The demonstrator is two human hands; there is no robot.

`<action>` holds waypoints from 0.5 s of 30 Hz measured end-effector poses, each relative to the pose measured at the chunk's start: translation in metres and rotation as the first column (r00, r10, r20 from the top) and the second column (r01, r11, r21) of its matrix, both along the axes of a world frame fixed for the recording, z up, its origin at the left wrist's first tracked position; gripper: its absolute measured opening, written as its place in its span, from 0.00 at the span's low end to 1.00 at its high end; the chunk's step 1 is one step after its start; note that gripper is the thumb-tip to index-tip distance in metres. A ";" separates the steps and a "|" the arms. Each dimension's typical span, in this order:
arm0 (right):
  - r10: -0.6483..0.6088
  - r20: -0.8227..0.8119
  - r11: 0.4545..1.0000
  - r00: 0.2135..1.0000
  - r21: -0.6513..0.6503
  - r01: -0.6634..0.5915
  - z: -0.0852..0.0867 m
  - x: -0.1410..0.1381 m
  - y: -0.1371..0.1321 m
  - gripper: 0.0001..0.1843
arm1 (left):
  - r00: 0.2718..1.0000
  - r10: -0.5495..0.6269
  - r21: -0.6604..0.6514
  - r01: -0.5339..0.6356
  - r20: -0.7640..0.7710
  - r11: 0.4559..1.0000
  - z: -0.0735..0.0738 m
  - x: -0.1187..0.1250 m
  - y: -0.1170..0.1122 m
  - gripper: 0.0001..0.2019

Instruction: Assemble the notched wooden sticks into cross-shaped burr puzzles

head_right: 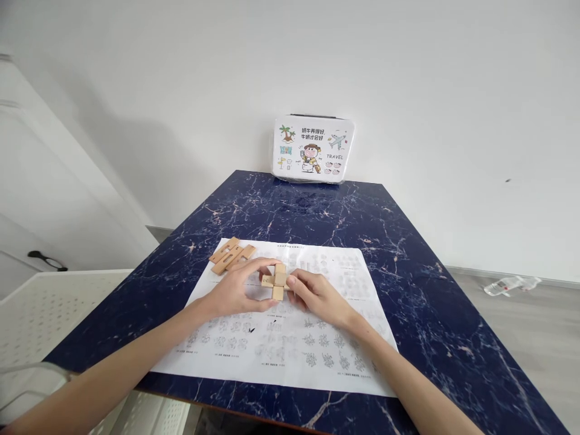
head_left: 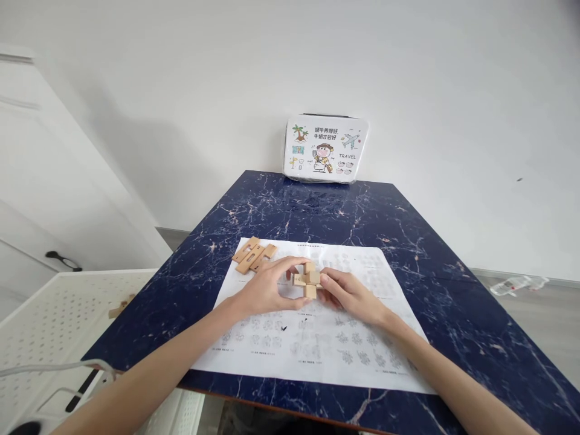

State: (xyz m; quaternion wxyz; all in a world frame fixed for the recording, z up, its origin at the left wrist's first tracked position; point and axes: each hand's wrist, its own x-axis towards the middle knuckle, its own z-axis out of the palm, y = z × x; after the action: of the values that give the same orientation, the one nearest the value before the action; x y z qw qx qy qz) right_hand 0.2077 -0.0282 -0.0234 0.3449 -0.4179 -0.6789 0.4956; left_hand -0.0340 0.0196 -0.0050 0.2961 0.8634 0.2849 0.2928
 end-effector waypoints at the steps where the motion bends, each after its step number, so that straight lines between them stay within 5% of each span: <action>1: 0.025 -0.006 1.000 1.000 -0.007 -0.025 0.001 0.000 -0.001 0.27 | 1.000 -0.011 0.003 0.011 0.000 1.000 0.000 0.000 0.000 0.33; 15: -0.017 0.003 0.999 1.000 0.037 0.017 -0.001 -0.006 -0.003 0.23 | 0.996 0.062 0.014 -0.063 0.071 0.998 -0.004 0.002 -0.002 0.30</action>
State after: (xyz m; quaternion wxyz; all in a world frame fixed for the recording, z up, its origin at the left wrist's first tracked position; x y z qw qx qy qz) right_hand 0.2020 -0.0315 -0.0242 0.3556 -0.4179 -0.6849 0.4793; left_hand -0.0317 0.0179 -0.0086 0.2899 0.8454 0.2987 0.3346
